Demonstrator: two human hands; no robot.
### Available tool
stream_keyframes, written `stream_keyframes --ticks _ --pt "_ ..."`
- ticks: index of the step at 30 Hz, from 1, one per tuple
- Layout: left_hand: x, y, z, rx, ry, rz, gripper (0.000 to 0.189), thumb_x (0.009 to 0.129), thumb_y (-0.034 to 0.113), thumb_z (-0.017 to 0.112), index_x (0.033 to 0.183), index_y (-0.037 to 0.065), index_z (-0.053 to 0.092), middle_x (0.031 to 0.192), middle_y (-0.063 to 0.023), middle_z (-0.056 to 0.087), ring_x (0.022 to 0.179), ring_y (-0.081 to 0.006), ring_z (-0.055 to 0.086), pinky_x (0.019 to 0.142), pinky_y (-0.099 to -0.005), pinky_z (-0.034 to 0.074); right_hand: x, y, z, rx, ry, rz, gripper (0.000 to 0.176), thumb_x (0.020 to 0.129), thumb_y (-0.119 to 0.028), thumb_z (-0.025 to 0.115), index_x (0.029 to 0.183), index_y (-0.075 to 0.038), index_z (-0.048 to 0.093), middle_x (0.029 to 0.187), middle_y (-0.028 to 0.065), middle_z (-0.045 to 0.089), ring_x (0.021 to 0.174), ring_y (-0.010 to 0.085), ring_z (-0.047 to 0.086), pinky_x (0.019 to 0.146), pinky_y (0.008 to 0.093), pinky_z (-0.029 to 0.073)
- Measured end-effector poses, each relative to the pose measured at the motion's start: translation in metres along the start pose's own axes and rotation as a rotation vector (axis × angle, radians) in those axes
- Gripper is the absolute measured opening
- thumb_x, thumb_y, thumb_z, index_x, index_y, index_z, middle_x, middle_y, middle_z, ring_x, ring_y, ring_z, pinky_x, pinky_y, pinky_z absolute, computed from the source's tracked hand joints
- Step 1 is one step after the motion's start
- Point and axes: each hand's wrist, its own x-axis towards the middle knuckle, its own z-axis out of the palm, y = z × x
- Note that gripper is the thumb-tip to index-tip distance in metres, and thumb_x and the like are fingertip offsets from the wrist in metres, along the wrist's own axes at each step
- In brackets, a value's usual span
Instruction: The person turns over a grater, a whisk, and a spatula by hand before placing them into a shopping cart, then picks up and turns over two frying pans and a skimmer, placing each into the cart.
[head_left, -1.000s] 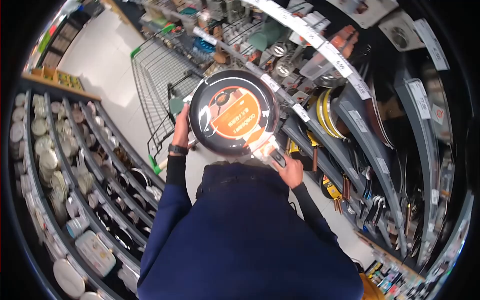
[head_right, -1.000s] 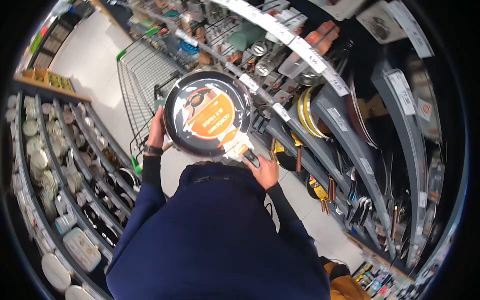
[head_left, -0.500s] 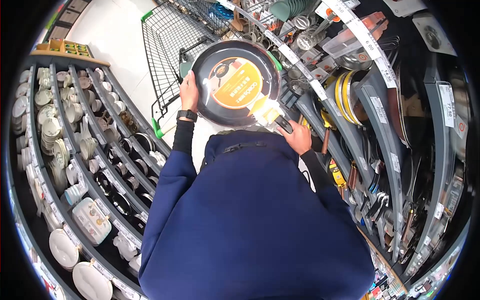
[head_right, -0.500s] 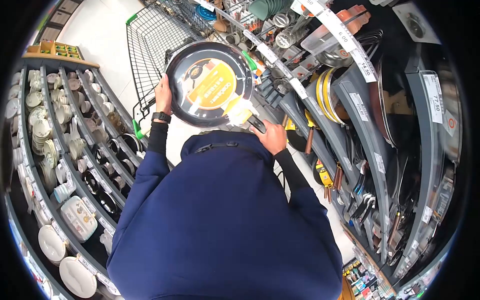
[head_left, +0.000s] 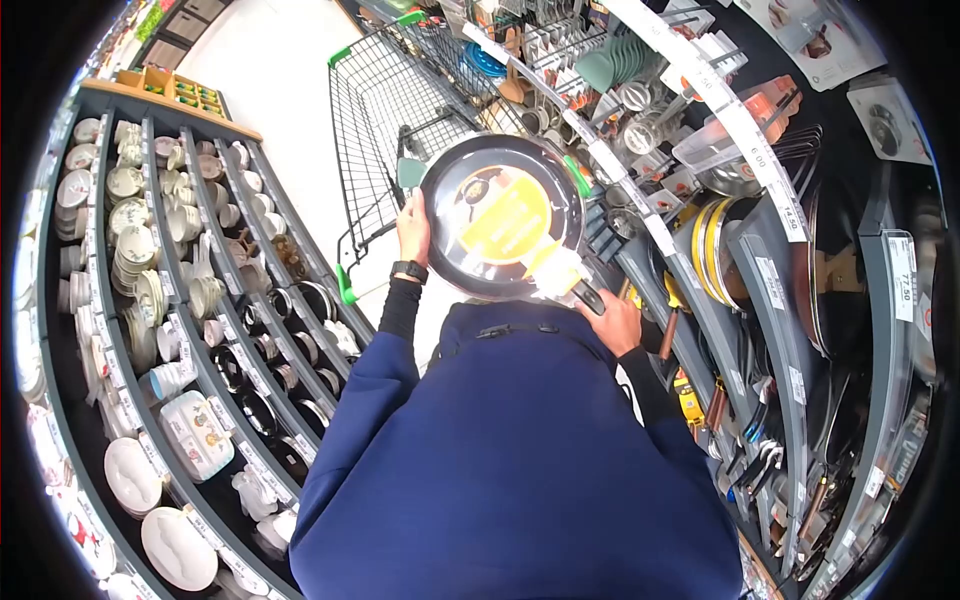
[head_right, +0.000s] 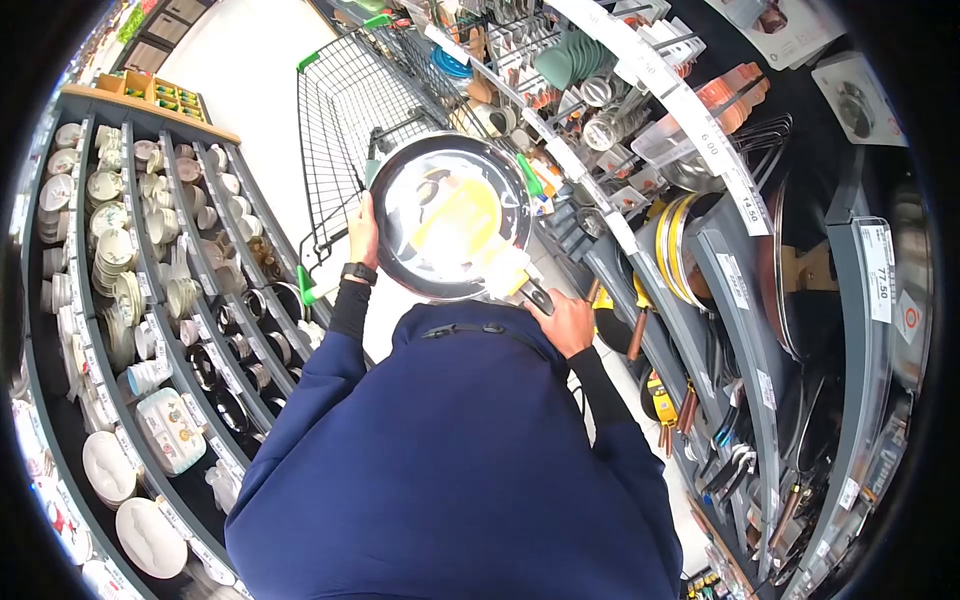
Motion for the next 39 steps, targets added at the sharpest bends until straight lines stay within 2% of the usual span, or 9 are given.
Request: stream_keyframes --ticks 4,12,14,18,23,25,30,33,39 --pt "0.008 -0.01 -0.003 -0.011 -0.023 -0.102 0.058 0.103 0.042 0.049 0.132 -0.008 0.056 0.128 -0.0166 0.064 0.117 -0.0182 0.058 0.101 -0.0294 0.042 0.006 0.009 0.001 0.037 0.008 -0.011 0.04 0.082 -0.043 0.075 0.077 -0.005 0.065 0.065 0.0177 0.065 0.063 0.039 0.065 0.058 0.0461 0.051" --pt "0.007 -0.008 -0.005 -0.034 -0.027 0.024 0.048 0.103 0.037 0.051 0.122 -0.006 0.063 0.11 -0.0121 0.069 0.1 -0.0152 0.061 0.091 -0.0295 0.046 0.015 0.019 -0.001 0.141 -0.139 -0.015 0.037 0.083 -0.041 0.074 0.077 -0.006 0.065 0.068 0.0162 0.066 0.067 0.0372 0.066 0.059 0.0458 0.05" --pt "0.01 0.0 -0.009 0.134 0.058 0.123 0.045 0.1 0.035 0.056 0.126 -0.002 0.06 0.105 -0.0125 0.07 0.092 -0.0163 0.062 0.085 -0.0313 0.049 0.016 0.016 -0.003 0.11 -0.17 0.009 0.036 0.083 -0.041 0.074 0.079 -0.006 0.066 0.071 0.0159 0.068 0.069 0.0371 0.067 0.061 0.046 0.051" --pt "0.035 0.028 -0.018 0.358 -0.078 0.264 0.048 0.096 0.035 0.062 0.131 0.002 0.058 0.099 -0.0127 0.07 0.073 -0.0159 0.062 0.071 -0.031 0.051 0.014 0.009 -0.01 0.079 -0.131 0.004 0.035 0.082 -0.04 0.074 0.081 -0.006 0.067 0.072 0.016 0.068 0.07 0.0371 0.067 0.063 0.0461 0.051" --pt "0.084 0.021 -0.005 0.318 -0.326 0.18 0.057 0.096 0.042 0.061 0.13 -0.004 0.057 0.103 -0.0147 0.071 0.086 -0.0159 0.065 0.079 -0.0293 0.051 0.017 0.017 -0.008 0.072 -0.106 -0.074 0.034 0.082 -0.041 0.074 0.083 -0.007 0.068 0.07 0.016 0.067 0.069 0.0375 0.067 0.062 0.0467 0.052" --pt "0.085 0.032 -0.004 0.28 -0.492 0.009 0.059 0.097 0.043 0.059 0.127 -0.008 0.058 0.108 -0.0176 0.07 0.099 -0.0191 0.066 0.086 -0.0297 0.05 0.021 0.017 -0.008 0.084 -0.107 -0.096 0.034 0.082 -0.041 0.074 0.083 -0.007 0.068 0.069 0.0161 0.067 0.068 0.0376 0.067 0.062 0.0468 0.052" --pt "0.104 0.013 -0.027 0.589 -0.265 0.132 0.065 0.093 0.045 0.061 0.124 -0.012 0.058 0.115 -0.0286 0.067 0.111 -0.034 0.065 0.094 -0.0373 0.048 0.031 -0.007 -0.01 0.033 -0.144 -0.129 0.034 0.082 -0.04 0.073 0.082 -0.007 0.068 0.067 0.0164 0.066 0.067 0.0378 0.066 0.062 0.0469 0.052" --pt "0.096 0.02 -0.047 0.567 -0.249 0.232 0.061 0.093 0.043 0.062 0.122 -0.011 0.06 0.112 -0.0283 0.068 0.108 -0.0332 0.067 0.092 -0.0374 0.049 0.034 -0.019 -0.002 0.069 -0.133 -0.155 0.034 0.082 -0.04 0.073 0.082 -0.006 0.068 0.066 0.0164 0.066 0.066 0.0377 0.066 0.061 0.0469 0.052" --pt "0.091 0.024 -0.062 0.601 -0.234 0.173 0.062 0.088 0.039 0.07 0.123 -0.011 0.059 0.108 -0.0259 0.07 0.102 -0.0309 0.069 0.09 -0.0365 0.051 0.036 -0.027 0.012 0.054 -0.162 -0.158 0.034 0.081 -0.04 0.074 0.085 -0.007 0.068 0.066 0.0163 0.066 0.066 0.0373 0.066 0.062 0.0469 0.053"
